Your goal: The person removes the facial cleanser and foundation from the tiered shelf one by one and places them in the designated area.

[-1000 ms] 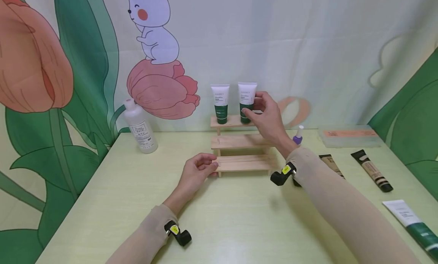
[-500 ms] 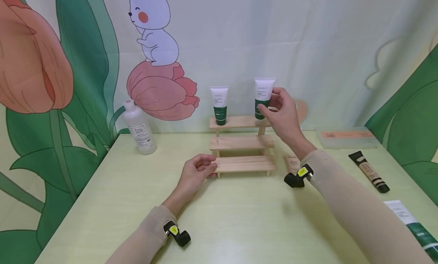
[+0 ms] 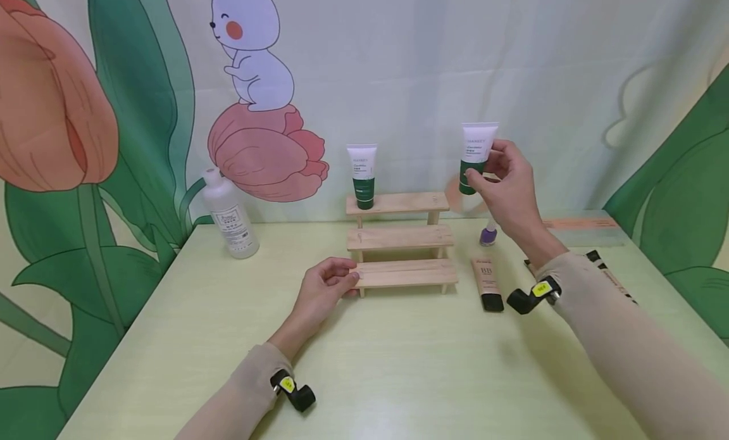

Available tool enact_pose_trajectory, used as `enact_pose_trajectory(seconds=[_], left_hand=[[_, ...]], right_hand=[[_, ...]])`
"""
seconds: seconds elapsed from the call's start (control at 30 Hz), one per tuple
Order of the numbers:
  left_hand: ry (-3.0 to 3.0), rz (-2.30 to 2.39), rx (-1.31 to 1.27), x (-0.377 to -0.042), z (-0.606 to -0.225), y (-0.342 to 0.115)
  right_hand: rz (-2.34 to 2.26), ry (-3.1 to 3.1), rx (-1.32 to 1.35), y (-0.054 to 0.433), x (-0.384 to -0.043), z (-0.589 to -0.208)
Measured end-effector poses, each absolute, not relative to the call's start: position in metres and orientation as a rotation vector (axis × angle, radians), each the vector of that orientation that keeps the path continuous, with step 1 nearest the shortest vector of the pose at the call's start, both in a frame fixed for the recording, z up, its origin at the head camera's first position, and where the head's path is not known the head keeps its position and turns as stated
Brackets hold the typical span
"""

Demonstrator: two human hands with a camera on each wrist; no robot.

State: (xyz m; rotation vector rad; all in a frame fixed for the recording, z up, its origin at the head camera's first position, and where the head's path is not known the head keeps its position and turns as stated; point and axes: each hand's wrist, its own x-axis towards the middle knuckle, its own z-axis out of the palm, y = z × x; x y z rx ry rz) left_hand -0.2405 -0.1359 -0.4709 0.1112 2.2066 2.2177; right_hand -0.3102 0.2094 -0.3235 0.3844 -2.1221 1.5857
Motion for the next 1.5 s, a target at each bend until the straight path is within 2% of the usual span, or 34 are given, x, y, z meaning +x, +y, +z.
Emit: enact_pose_trajectory(seconds=[0.73,1.23,1.5], left_hand=[[2.227,2.209,0.125,-0.236,-0.469,-0.14],[2.237,2.2,0.121,-0.237,-0.47,-0.138],[2.231,2.21,0.124,-0.238,-0.469,-0.135]], right_hand=[[1.422,-2.193,0.235,0.288,-0.255,-0.313],[1.517,-2.155,0.201,0.33,-0.2,-0.335],[1.389,-2.241,0.164,0.349,-0.172,-0.356]])
